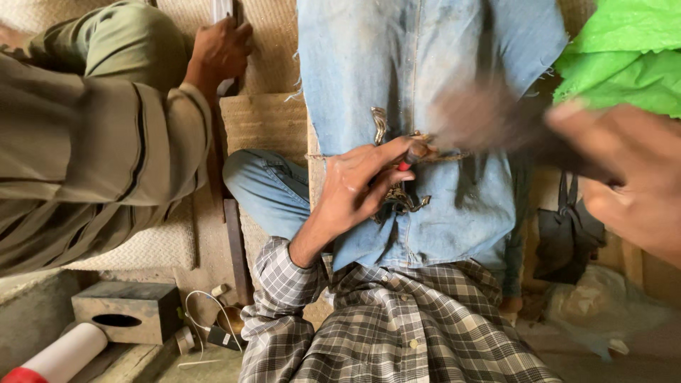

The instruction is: The person sits on the floor with a brass horse figurine resting on their lap. They hold a chisel against the figurine's surface and strike it with a wooden mallet, repositioning the chisel repeatedly to work different spots, then hold up the figurine to view it.

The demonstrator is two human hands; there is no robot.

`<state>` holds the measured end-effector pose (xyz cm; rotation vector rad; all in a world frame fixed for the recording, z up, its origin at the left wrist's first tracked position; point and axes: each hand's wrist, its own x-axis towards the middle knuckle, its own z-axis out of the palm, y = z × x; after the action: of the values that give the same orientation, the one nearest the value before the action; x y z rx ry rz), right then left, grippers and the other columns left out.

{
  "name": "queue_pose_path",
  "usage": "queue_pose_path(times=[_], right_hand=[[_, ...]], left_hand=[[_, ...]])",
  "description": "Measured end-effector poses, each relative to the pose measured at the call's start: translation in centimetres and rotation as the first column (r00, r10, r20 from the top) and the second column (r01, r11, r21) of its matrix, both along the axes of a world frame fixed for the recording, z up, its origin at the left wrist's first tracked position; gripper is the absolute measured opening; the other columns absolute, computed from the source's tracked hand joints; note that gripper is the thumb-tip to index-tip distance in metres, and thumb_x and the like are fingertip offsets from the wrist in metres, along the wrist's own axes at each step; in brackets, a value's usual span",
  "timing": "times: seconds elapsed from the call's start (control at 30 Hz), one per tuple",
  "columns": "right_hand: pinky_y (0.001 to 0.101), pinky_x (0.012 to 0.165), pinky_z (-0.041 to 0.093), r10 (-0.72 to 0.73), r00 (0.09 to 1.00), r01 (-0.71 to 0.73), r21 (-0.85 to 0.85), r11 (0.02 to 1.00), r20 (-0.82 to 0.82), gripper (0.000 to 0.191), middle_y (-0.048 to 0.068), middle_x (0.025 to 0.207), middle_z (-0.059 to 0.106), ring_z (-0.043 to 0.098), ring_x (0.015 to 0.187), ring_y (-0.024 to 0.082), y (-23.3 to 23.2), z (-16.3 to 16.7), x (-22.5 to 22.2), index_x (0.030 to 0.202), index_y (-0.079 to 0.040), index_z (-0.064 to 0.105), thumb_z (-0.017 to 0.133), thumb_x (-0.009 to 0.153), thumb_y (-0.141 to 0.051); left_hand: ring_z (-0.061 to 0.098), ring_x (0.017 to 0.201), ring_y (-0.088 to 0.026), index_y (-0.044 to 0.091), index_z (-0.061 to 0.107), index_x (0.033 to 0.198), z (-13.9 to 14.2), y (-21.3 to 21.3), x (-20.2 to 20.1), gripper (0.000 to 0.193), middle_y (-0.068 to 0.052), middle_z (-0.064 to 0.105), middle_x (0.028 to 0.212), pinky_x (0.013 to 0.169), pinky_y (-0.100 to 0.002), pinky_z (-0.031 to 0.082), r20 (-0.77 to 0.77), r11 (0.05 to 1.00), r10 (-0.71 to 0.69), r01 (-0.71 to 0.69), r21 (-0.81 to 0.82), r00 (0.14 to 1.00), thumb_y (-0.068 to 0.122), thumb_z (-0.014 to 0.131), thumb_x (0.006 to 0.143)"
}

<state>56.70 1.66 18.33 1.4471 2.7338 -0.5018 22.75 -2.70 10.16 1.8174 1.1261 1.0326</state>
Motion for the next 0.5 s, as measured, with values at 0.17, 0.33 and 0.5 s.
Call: queue_pose_path(times=[0.17, 0.33, 0.5], right_hand=[[0.0385, 0.063, 0.049, -0.075, 0.945, 0.068, -0.032, 0.997, -0.317, 0.076, 0.020, 0.105, 0.061, 0.060, 0.075, 0.029, -1.0, -2.6, 1.9, 0.153, -0.003, 0.047, 0.065, 0.080, 0.007], [0.0336, 0.064, 0.043, -0.176, 0.946, 0.146, -0.126, 0.981, -0.274, 0.079, 0.011, 0.100, 0.059, 0.053, 0.074, 0.020, -1.6, -4.6, 4.3, 0.165, -0.010, 0.045, 0.065, 0.089, 0.001], [0.0375, 0.065, 0.042, -0.099, 0.976, 0.089, -0.059, 0.994, -0.193, 0.083, 0.014, 0.102, 0.058, 0.054, 0.073, 0.022, -1.1, -3.7, 3.8, 0.162, -0.005, 0.046, 0.067, 0.082, 0.006]], left_hand=[[0.068, 0.082, -0.026, 0.008, 0.058, 0.141, 0.1, 0.1, -0.3, 0.052, -0.011, 0.073, 0.102, 0.075, -0.036, 0.054, 0.013, 0.999, -0.021, 0.021, 0.025, 1.000, 0.003, 0.078, 0.094], [0.065, 0.079, -0.026, 0.009, 0.059, 0.142, 0.3, -0.1, -0.5, 0.053, -0.010, 0.069, 0.093, 0.073, -0.038, 0.052, 0.003, 1.000, -0.024, 0.024, -0.016, 1.000, 0.002, 0.079, 0.094], [0.064, 0.080, -0.026, 0.009, 0.057, 0.143, 0.2, -0.1, -0.4, 0.055, -0.011, 0.072, 0.100, 0.074, -0.037, 0.052, 0.036, 0.999, -0.021, 0.020, 0.026, 0.999, -0.001, 0.077, 0.093]])
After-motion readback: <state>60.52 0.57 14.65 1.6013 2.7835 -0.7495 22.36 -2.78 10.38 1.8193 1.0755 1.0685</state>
